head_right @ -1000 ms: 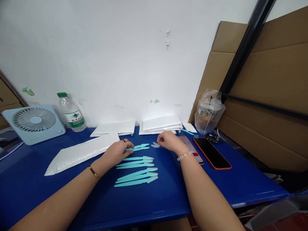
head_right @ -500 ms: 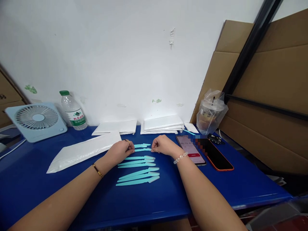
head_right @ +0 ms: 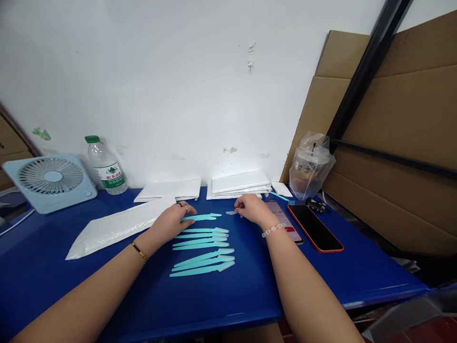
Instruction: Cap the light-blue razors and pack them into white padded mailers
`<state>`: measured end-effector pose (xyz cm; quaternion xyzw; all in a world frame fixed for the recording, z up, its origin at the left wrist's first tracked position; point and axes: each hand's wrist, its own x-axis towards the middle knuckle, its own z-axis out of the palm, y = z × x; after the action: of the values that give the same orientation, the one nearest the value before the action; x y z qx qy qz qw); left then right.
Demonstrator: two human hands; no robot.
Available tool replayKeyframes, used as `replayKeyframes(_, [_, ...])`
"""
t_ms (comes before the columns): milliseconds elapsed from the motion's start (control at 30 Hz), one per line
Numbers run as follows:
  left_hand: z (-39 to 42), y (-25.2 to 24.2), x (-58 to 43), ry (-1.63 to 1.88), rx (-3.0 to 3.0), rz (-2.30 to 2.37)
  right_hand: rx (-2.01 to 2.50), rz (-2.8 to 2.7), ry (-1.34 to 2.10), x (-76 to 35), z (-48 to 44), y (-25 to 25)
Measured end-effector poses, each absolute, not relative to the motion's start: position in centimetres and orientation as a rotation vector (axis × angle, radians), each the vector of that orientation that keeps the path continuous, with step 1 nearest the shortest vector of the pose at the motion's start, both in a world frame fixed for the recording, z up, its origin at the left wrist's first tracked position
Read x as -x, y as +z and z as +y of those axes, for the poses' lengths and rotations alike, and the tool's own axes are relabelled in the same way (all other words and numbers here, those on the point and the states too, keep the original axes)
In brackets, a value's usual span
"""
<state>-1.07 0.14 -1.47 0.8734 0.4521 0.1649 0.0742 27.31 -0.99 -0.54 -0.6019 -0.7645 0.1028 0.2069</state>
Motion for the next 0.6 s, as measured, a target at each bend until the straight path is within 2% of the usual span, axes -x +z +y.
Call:
replayKeyframes(100, [0.3,-1.5,1.1,0.463,-2.638,1.344,1.651,-2.201,0.348,-27.0,-0.9,-0.9])
replayKeyframes(300, [-0.1,-1.3,0.8,0.398,-2.615,1.298,1.558,-2.265,0.699,-26.1,-1.8,-0.5])
replayKeyframes(600, [-0.5,-1.4,0.4,0.411,-2.539,1.27,1.487,-2.243,0.739,-23.6,-2.0,-1.0])
